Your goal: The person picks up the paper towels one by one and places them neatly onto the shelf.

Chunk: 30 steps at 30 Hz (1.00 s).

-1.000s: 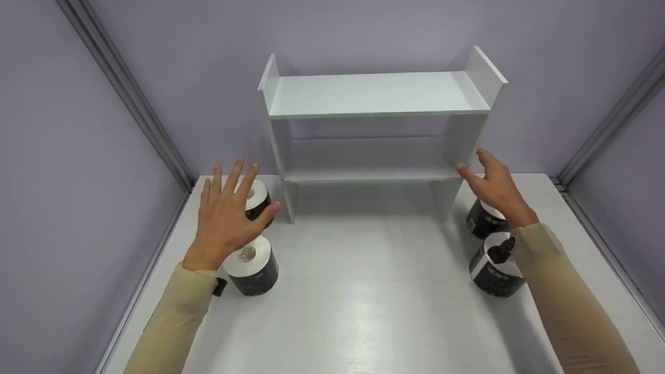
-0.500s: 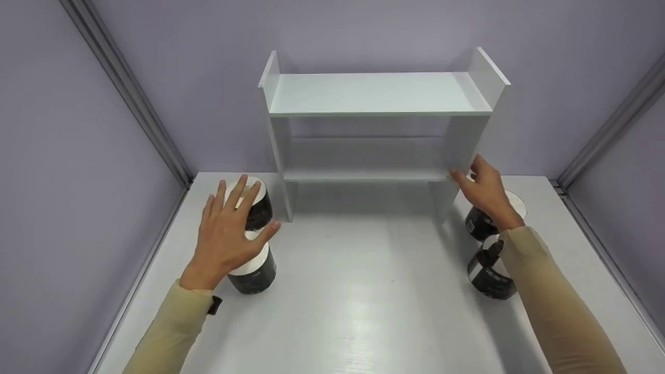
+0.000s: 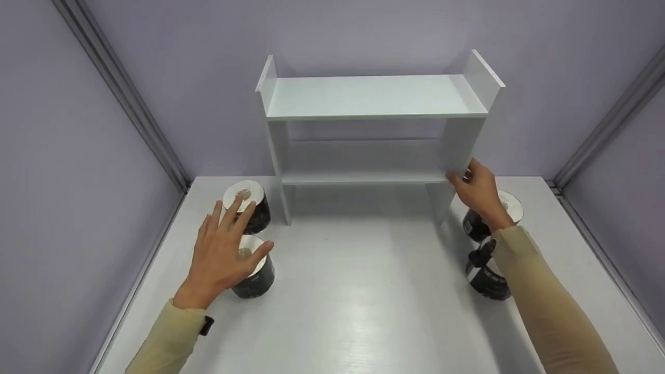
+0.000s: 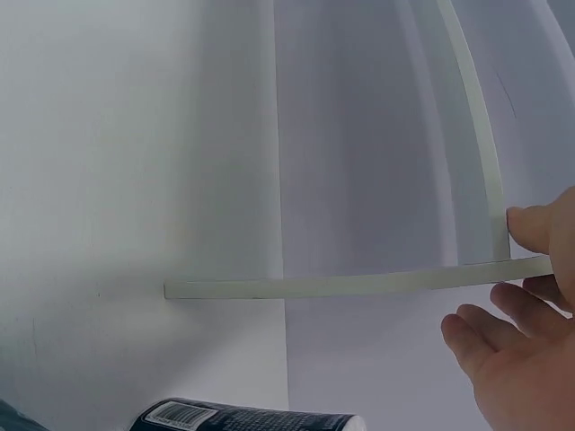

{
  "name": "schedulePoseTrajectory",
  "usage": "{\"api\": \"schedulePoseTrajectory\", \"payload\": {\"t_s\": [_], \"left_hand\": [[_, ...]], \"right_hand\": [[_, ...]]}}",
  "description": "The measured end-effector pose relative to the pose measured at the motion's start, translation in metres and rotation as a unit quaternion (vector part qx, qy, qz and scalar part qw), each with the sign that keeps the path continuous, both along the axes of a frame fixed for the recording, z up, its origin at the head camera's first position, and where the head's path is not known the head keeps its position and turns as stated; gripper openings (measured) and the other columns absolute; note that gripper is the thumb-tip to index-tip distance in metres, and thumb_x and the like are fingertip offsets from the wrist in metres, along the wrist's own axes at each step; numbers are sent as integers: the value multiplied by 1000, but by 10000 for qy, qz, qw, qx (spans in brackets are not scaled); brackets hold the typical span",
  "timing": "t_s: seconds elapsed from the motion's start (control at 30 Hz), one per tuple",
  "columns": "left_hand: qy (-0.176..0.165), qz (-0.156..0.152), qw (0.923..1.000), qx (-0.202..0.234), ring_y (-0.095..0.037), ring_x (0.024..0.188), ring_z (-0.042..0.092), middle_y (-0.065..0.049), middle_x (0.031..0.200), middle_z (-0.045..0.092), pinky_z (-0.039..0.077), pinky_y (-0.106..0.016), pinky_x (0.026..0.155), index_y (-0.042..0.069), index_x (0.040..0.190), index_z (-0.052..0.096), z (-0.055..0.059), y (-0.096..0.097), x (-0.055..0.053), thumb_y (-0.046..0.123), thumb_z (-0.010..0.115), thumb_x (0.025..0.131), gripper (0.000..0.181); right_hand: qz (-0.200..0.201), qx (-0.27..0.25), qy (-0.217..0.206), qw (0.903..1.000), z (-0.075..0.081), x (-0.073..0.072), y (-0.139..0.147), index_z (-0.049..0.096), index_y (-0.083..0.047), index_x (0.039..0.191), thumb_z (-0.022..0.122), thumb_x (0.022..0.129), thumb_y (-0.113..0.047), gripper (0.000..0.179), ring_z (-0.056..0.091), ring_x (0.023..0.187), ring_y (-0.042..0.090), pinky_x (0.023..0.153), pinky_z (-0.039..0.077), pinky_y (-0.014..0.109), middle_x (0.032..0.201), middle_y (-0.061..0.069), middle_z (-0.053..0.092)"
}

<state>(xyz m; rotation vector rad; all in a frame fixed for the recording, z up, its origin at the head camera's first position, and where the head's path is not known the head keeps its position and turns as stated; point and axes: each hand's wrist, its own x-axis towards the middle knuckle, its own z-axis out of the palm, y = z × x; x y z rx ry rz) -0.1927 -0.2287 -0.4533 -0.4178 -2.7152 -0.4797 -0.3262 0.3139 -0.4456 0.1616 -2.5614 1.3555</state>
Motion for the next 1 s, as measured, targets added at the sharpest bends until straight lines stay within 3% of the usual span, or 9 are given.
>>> {"api": "schedulePoseTrajectory", "payload": {"t_s": [0.23,0.53,0.87,1.0], "left_hand": [[142,91,9996,217,-54,160,21,-10,175,32,22,-74,125,18,165,43,-11,-8,9,62,71,96,87],[136,287,9986,419,-54,158,25,-12,174,34,26,-76,121,17,164,44,-29,-15,23,57,75,94,87],[344,70,9978,555,-53,156,31,-14,171,39,31,-75,119,13,162,47,-42,-15,27,51,79,93,86],[305,19,9977,604,-53,155,34,-13,170,41,32,-75,118,14,162,48,-47,-18,29,50,81,92,85]], "right_hand": [[-216,-183,220,9994,-5,-6,-3,52,9,150,59,107,-10,48,57,140,47,114,50,54,152,31,56],[-433,-508,-119,9977,-11,-3,-6,53,1,154,60,107,-17,51,59,140,43,116,50,53,152,27,58],[-526,-580,-370,9962,-13,-3,-8,52,-3,156,59,107,-21,53,58,142,39,119,47,53,155,23,57],[-449,-604,-276,9968,-13,-4,-9,54,-2,155,59,108,-22,51,59,140,39,117,49,51,153,23,59]]}}
